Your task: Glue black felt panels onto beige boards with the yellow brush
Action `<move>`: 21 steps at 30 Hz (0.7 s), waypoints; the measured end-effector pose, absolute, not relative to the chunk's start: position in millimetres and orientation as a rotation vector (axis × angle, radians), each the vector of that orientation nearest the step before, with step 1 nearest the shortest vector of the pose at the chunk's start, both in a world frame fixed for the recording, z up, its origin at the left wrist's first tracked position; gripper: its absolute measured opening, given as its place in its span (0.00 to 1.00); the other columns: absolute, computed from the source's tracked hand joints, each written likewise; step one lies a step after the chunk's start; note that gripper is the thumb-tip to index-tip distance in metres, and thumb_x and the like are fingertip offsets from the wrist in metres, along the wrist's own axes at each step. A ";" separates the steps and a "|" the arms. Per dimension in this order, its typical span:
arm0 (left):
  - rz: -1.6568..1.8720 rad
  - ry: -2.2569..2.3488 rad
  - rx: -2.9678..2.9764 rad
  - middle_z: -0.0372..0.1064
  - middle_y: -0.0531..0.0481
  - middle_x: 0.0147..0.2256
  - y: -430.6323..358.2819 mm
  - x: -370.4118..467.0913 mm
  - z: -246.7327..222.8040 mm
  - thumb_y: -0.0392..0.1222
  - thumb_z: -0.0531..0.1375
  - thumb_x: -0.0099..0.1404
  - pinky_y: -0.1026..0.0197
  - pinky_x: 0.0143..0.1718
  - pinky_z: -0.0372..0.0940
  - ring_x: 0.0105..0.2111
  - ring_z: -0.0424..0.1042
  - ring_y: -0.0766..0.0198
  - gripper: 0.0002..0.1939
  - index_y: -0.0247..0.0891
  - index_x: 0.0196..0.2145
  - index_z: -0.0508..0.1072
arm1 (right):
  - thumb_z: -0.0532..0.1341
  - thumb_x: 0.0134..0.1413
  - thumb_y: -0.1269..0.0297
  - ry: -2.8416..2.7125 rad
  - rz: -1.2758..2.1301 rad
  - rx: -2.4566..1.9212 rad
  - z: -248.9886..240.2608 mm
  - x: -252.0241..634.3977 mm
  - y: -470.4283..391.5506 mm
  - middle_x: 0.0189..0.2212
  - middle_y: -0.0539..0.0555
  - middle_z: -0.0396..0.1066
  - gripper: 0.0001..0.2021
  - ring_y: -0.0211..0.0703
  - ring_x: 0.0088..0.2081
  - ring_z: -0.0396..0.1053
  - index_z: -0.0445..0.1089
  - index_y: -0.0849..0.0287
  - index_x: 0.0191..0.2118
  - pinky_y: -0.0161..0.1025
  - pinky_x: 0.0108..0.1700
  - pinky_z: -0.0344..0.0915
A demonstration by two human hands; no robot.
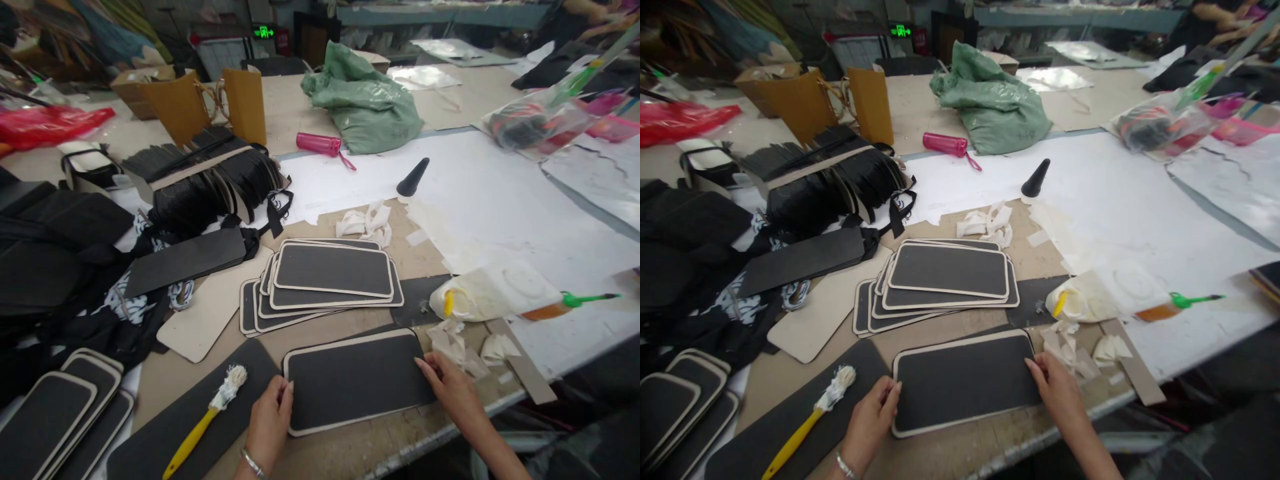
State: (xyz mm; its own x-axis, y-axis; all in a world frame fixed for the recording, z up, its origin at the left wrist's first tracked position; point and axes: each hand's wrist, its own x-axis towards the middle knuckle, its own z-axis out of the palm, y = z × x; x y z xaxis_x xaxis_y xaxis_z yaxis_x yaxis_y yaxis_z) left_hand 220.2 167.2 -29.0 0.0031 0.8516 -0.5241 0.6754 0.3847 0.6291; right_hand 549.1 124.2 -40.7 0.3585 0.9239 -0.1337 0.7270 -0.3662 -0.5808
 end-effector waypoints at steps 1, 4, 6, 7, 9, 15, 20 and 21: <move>0.228 1.739 1.378 0.58 0.56 0.15 167.4 221.1 -27.9 0.50 0.45 0.58 0.65 0.23 0.55 0.18 0.62 0.65 0.13 0.42 0.21 0.57 | 0.47 0.50 0.37 -1.467 0.619 -2.209 -41.8 549.8 123.9 0.21 0.52 0.67 0.25 0.42 0.23 0.65 0.64 0.55 0.24 0.38 0.27 0.61; 0.225 1.770 1.408 0.59 0.55 0.16 167.9 224.3 -24.4 0.47 0.46 0.58 0.65 0.23 0.54 0.19 0.63 0.65 0.12 0.42 0.20 0.57 | 0.45 0.51 0.37 -1.545 0.606 -2.235 -44.9 552.5 124.0 0.18 0.50 0.65 0.26 0.41 0.21 0.63 0.61 0.54 0.23 0.38 0.25 0.59; 0.246 1.796 1.404 0.60 0.55 0.15 167.8 226.4 -22.5 0.46 0.48 0.58 0.65 0.23 0.54 0.18 0.63 0.65 0.12 0.42 0.20 0.58 | 0.43 0.51 0.36 -1.585 0.602 -2.244 -46.6 554.6 125.2 0.18 0.50 0.64 0.26 0.42 0.20 0.64 0.60 0.54 0.23 0.38 0.24 0.58; 0.257 1.811 1.401 0.59 0.56 0.15 167.5 227.4 -21.9 0.45 0.48 0.58 0.66 0.23 0.53 0.18 0.62 0.66 0.12 0.42 0.19 0.58 | 0.43 0.51 0.36 -1.604 0.607 -2.240 -47.3 555.7 125.9 0.18 0.50 0.64 0.26 0.42 0.20 0.64 0.60 0.54 0.23 0.38 0.24 0.58; 0.269 1.838 1.389 0.60 0.56 0.15 166.8 228.4 -21.5 0.43 0.49 0.58 0.66 0.23 0.53 0.18 0.62 0.66 0.11 0.42 0.19 0.59 | 0.43 0.51 0.37 -1.640 0.625 -2.222 -48.7 557.9 127.6 0.18 0.50 0.64 0.25 0.43 0.20 0.65 0.59 0.53 0.23 0.39 0.24 0.59; 0.252 1.839 1.386 0.62 0.54 0.16 165.2 226.5 -24.3 0.44 0.48 0.59 0.65 0.24 0.54 0.19 0.64 0.66 0.12 0.41 0.20 0.59 | 0.43 0.52 0.38 -1.676 0.636 -2.237 -52.1 560.7 129.3 0.16 0.48 0.61 0.24 0.43 0.18 0.63 0.57 0.53 0.22 0.39 0.23 0.57; 0.279 1.777 1.454 0.59 0.55 0.16 162.8 223.3 -29.4 0.46 0.47 0.59 0.65 0.22 0.54 0.18 0.63 0.65 0.12 0.43 0.20 0.57 | 0.45 0.55 0.43 -1.639 0.608 -2.224 -50.5 554.9 129.0 0.17 0.48 0.60 0.20 0.41 0.21 0.62 0.55 0.53 0.23 0.38 0.26 0.58; 0.290 1.770 1.469 0.58 0.55 0.16 162.0 222.1 -31.6 0.46 0.47 0.59 0.65 0.22 0.54 0.17 0.62 0.65 0.12 0.43 0.20 0.57 | 0.45 0.55 0.44 -1.623 0.607 -2.226 -49.6 553.6 129.5 0.18 0.48 0.61 0.20 0.41 0.21 0.62 0.55 0.53 0.23 0.38 0.27 0.58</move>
